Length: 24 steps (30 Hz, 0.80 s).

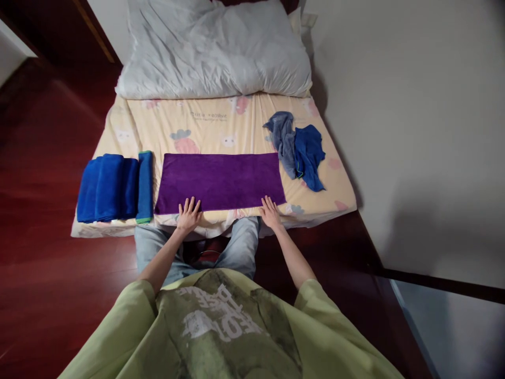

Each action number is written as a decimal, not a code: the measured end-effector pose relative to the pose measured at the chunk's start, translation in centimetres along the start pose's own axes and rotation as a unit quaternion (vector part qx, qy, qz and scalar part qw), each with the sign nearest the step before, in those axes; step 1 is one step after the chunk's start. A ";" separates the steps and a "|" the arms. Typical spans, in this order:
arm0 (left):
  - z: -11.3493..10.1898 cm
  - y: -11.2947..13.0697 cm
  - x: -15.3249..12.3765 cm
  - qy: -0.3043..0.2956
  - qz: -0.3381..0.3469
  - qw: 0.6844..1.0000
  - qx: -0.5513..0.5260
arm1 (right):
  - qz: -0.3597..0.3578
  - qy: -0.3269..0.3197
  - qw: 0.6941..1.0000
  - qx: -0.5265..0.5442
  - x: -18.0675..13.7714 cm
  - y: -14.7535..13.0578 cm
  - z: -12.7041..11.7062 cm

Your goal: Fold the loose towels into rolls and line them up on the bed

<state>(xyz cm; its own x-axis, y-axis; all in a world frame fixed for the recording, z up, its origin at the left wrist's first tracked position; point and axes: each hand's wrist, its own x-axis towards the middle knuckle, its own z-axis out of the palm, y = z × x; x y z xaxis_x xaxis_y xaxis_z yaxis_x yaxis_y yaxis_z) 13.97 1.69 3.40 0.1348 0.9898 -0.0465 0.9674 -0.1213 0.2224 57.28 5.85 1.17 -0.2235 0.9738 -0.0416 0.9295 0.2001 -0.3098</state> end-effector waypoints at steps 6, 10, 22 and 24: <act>0.1 -0.1 0.0 0.012 0.007 1.000 -0.008 | 0.111 0.068 0.991 -0.027 -1.3 3.3 0.4; 0.5 -0.2 0.0 0.024 0.006 1.000 -0.005 | 0.127 0.081 0.987 -0.045 -0.8 3.1 0.0; 0.4 0.0 0.0 0.003 -0.003 1.000 -0.002 | 0.151 0.044 0.983 -0.095 -0.5 1.6 -2.9; 0.5 0.0 -0.2 0.009 -0.005 1.000 -0.007 | 0.157 0.041 0.983 -0.091 -0.4 1.1 -3.3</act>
<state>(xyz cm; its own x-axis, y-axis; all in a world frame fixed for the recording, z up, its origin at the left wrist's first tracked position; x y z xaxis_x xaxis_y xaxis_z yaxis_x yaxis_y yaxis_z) 14.07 1.47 2.94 0.1218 0.9921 -0.0309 0.9656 -0.1112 0.2350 59.35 6.04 3.98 0.1001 0.9946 -0.0283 0.9875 -0.1027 -0.1192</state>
